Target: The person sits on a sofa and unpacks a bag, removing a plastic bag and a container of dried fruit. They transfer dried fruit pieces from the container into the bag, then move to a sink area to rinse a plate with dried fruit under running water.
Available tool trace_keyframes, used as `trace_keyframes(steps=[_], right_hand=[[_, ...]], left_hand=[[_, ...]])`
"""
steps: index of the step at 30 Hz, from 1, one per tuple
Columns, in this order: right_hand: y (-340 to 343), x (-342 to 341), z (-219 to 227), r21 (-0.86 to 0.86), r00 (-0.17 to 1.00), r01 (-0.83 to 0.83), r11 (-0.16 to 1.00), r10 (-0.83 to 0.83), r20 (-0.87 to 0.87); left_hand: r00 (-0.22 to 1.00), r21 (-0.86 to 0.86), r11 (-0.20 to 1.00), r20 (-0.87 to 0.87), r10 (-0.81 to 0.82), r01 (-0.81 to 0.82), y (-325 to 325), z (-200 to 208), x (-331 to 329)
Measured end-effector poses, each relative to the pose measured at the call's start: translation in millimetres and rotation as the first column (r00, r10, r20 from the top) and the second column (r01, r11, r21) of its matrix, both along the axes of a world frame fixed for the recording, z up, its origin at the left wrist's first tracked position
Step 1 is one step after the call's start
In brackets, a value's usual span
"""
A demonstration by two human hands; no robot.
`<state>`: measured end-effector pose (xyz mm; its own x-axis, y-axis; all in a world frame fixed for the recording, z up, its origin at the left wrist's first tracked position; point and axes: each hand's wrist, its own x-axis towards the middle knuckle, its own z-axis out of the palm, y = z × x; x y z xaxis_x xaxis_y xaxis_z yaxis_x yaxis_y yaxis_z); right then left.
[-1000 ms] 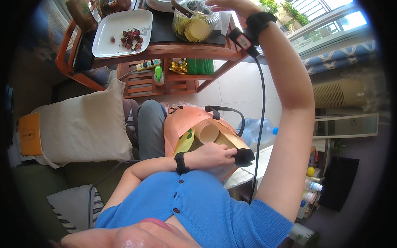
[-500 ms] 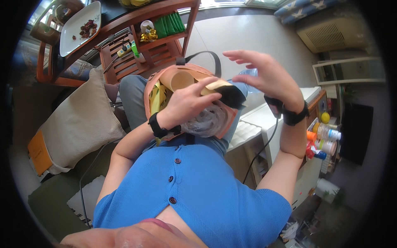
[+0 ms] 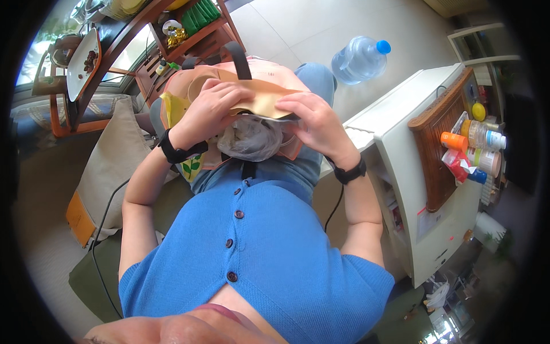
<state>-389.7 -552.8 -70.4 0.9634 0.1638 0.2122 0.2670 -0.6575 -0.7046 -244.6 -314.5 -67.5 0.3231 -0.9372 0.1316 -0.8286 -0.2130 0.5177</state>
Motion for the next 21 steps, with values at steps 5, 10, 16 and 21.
trace_keyframes(steps=[5, 10, 16, 21], right_hand=[[2, -3, -14, 0.216, 0.993, 0.119, 0.969, -0.121, -0.001], [9, 25, -37, 0.226, 0.972, 0.195, 0.955, -0.218, 0.082], [24, 44, -53, -0.161, 0.902, 0.3, 0.94, -0.225, 0.37], [24, 39, -65, -0.27, 0.987, 0.162, 0.949, -0.155, 0.049]], left_hand=[[0.982, -0.029, 0.989, -0.132, 0.137, -0.142, 3, 2, -11], [0.941, -0.028, 0.948, -0.131, 0.312, -0.318, -15, -6, 0], [0.899, 0.035, 0.943, 0.317, 0.304, -0.331, -25, -23, 9], [0.859, 0.206, 0.945, 0.497, 0.122, -0.254, -13, -9, 22]])
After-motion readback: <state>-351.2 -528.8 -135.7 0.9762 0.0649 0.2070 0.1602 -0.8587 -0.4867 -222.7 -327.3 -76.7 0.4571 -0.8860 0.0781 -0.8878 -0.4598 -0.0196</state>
